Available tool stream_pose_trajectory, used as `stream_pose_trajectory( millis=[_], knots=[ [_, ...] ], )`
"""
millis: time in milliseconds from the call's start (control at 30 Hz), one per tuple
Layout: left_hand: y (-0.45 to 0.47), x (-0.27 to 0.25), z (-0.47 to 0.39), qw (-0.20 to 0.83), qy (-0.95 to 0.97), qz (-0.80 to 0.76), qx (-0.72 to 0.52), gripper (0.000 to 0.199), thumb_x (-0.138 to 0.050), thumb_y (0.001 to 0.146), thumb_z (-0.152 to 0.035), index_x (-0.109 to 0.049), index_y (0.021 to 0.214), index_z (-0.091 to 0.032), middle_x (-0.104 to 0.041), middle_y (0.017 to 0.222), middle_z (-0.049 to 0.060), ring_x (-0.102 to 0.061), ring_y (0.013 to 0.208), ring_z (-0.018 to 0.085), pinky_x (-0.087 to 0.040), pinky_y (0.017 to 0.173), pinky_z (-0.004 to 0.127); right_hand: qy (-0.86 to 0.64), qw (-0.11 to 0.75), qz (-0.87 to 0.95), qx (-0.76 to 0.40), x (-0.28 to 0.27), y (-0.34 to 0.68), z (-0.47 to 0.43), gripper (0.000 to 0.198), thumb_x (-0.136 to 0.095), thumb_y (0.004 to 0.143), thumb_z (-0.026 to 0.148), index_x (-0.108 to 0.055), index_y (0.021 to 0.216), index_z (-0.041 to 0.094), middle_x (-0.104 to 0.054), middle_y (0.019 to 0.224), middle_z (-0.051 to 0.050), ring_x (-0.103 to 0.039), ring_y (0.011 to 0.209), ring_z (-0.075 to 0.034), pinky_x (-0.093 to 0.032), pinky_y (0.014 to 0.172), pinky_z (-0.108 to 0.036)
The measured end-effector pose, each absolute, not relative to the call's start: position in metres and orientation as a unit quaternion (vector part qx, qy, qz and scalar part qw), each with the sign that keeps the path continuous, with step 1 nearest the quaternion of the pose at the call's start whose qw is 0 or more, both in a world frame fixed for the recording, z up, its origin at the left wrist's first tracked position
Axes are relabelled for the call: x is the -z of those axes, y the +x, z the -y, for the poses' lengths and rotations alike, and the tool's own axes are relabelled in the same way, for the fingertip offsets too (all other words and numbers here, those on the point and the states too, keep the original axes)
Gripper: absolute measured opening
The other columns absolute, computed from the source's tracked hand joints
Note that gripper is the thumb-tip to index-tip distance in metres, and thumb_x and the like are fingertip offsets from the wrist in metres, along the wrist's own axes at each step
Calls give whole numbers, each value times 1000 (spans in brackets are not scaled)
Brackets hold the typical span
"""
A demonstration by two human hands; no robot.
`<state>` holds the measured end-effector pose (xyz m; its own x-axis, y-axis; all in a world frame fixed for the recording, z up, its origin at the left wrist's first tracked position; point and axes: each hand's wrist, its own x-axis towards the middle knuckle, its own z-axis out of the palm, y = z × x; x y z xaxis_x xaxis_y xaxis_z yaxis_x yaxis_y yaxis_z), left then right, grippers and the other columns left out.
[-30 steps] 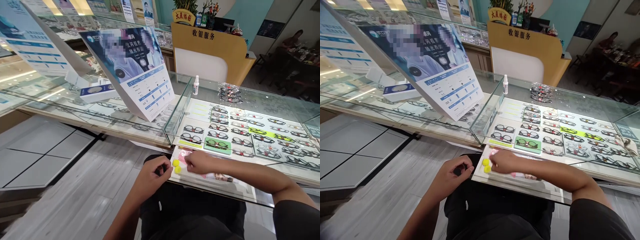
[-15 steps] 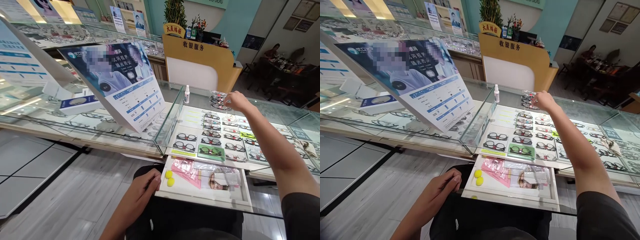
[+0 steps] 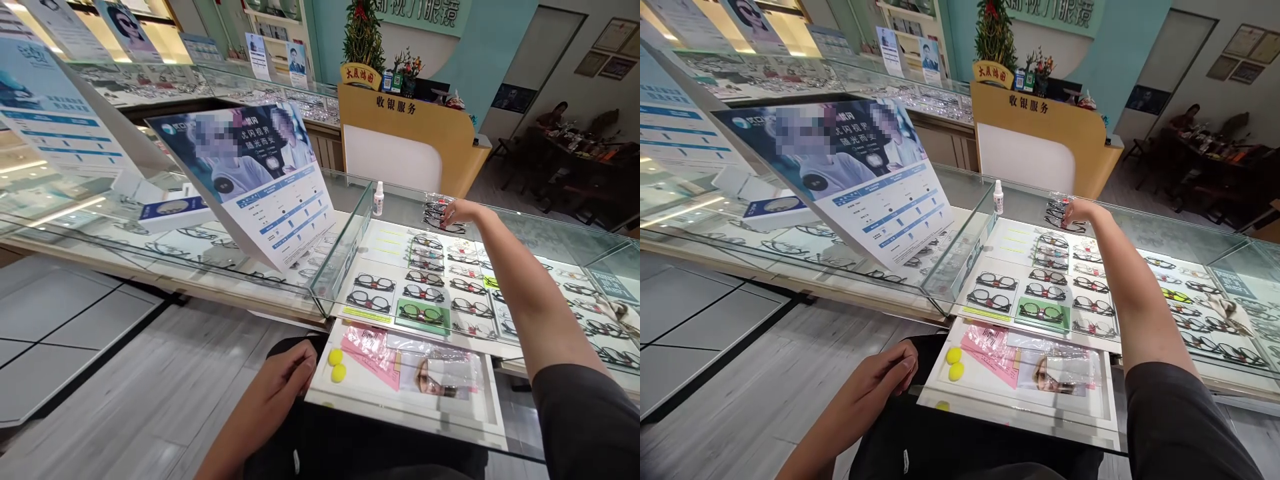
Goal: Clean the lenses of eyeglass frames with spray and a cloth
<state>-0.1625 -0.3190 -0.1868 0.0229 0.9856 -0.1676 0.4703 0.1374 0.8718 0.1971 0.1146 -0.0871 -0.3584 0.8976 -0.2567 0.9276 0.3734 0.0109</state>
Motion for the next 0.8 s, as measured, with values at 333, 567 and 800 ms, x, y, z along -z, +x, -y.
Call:
stream_pose_trajectory(
  millis=[333,567,800],
  knots=[
    [-155,184,313,396,598,-641,-273,38,-42,99,-50,-48,73,-22,-50,67,-2,-45,64,16,-34,61,27,602,75,-795,4,86,184,-83,14,-76,87,26,-84,97,19,-81,109,-12,-71,111,-31,-51,99,-43],
    [-156,184,314,385,605,-642,-273,37,-42,99,-49,-49,75,-22,-51,67,-3,-47,64,16,-34,63,28,445,-55,-885,123,49,167,8,38,-68,96,51,-82,109,18,-72,128,-10,-65,119,-26,-48,105,-35],
    [-155,184,317,384,599,-642,-284,36,-42,100,-49,-49,78,-22,-53,70,-3,-49,67,16,-35,66,29,260,36,-900,348,46,133,190,9,-71,96,33,-77,97,27,-70,120,-4,-67,112,-20,-52,100,-32]
  ],
)
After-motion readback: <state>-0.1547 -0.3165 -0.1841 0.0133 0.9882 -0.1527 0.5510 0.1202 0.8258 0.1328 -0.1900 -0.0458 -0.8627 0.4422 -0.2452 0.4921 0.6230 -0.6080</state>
